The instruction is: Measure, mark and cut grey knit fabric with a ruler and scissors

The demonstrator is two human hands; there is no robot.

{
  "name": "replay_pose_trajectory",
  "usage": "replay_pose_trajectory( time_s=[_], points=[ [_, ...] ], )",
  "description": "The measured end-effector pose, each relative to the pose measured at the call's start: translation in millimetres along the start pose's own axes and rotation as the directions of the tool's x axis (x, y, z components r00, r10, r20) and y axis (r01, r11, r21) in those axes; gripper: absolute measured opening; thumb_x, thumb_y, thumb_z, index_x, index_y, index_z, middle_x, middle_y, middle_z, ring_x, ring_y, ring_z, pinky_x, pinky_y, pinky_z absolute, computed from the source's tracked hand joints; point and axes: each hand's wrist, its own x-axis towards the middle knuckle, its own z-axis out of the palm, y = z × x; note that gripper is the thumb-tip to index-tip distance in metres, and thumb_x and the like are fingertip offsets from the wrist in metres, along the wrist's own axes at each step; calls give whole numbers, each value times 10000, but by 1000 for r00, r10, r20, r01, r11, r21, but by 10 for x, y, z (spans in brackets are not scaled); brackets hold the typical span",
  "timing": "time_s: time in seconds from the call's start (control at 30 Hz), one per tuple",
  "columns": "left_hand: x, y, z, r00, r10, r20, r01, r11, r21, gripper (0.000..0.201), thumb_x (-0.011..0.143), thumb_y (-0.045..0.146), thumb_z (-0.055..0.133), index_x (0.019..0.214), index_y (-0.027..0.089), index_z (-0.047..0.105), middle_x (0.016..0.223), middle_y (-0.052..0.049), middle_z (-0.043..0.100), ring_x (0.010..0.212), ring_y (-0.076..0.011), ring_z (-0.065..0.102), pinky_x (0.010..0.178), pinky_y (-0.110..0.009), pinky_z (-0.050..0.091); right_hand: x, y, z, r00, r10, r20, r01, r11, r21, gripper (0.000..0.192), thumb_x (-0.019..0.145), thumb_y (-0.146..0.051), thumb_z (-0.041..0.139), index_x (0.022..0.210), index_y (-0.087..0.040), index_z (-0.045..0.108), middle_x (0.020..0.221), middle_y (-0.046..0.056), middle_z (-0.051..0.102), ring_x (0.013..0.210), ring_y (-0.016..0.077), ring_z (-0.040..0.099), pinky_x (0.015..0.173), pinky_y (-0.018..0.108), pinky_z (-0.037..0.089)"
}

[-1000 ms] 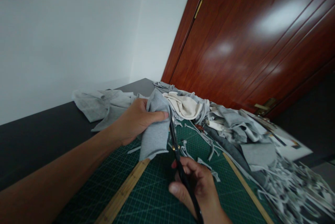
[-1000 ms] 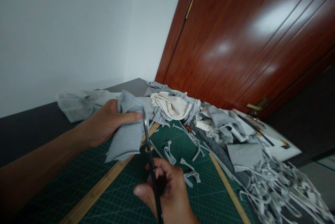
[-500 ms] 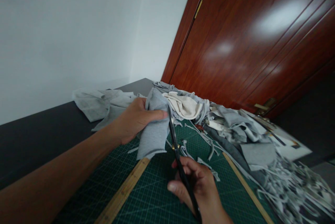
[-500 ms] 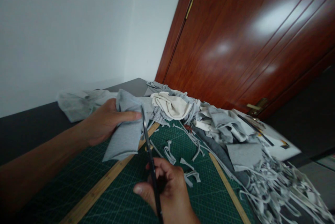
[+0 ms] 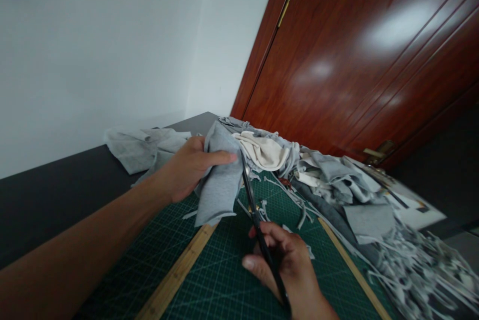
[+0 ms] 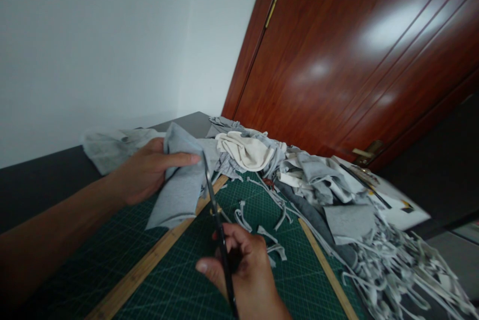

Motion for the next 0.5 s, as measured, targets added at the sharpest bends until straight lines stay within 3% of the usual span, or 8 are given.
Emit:
replay_pose_trajectory(
  time_s=[0.2,0.5],
  points=[
    [13,-4,-43,999,-27,-34,30,997,65,283,603,290,931,792,142,781,715,-60,785,671,-221,739,642,-321,609,30,-14,1,1000,-13,11,13,1000,-5,455,693,-463,1037,993,-230,787,595,-96,503,520,95,352,484,221,266],
    [-4,-22,-61,994,-101,39,95,986,134,276,621,239,867,845,117,762,770,-43,791,693,-204,706,702,-330,567,-11,27,-1,999,-37,6,37,999,28,552,669,-550,1031,1057,-243,787,630,-92,483,554,103,348,504,222,275]
  ],
)
